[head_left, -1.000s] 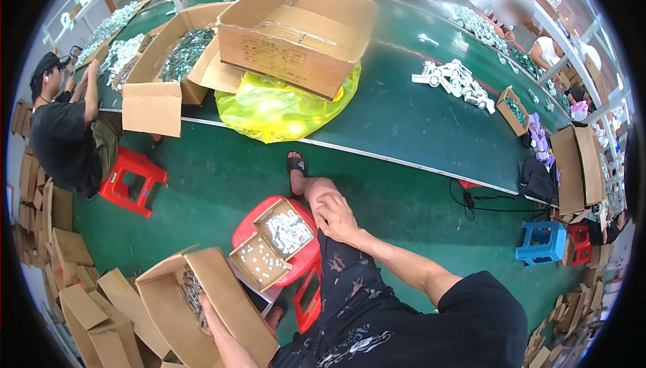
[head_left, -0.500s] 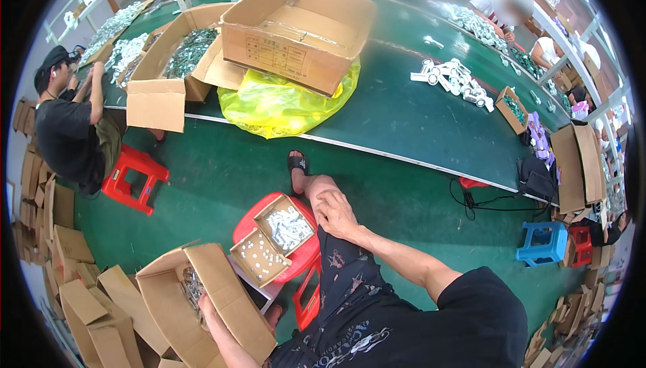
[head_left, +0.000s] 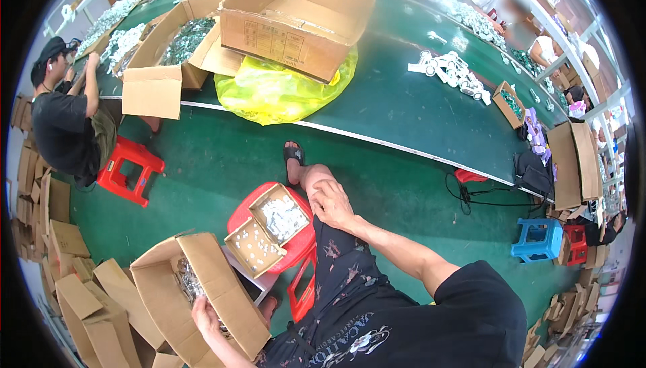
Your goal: Manually assemble and sort small metal hinge components into separate containers.
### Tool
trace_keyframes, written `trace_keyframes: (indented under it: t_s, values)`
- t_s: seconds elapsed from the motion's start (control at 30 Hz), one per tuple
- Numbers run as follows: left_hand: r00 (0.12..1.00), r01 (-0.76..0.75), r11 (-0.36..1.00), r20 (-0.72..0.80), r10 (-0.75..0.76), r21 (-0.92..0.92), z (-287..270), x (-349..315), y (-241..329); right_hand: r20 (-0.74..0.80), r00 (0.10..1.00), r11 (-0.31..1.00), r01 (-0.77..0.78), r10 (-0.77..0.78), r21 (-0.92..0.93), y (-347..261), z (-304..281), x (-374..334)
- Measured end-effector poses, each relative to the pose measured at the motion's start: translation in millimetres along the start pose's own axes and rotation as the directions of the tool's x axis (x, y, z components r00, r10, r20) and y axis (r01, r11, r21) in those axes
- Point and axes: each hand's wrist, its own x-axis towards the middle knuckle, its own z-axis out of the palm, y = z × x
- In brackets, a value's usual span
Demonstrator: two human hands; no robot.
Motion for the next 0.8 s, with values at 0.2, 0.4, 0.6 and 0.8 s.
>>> trace_keyframes:
  t_s: [0.2, 0.4, 0.6, 0.8]
  values:
    - [0.534, -0.583, 0.618, -0.324, 0.781, 0.527, 109, -85, 62, -0.005, 1.000, 0.999, 0.004, -0.004, -0.045, 10, -15, -5]
    - [-0.085, -0.856, -0.038, -0.069, 0.994, 0.515, 246, -148, 109, 0.019, 0.999, 0.999, 0.039, -0.039, -0.026, -7, -3, 1]
    - [-0.288, -0.844, -0.388, 0.297, 0.911, 0.371, 346, -181, 124, 0.057, 0.998, 0.999, 0.023, -0.021, -0.032, -7, -4, -7]
    - [-0.320, -0.854, -0.469, 0.483, 0.815, 0.225, 380, -204, 120, 0.028, 0.999, 0.998, 0.034, -0.033, -0.046, -5, -2, -6]
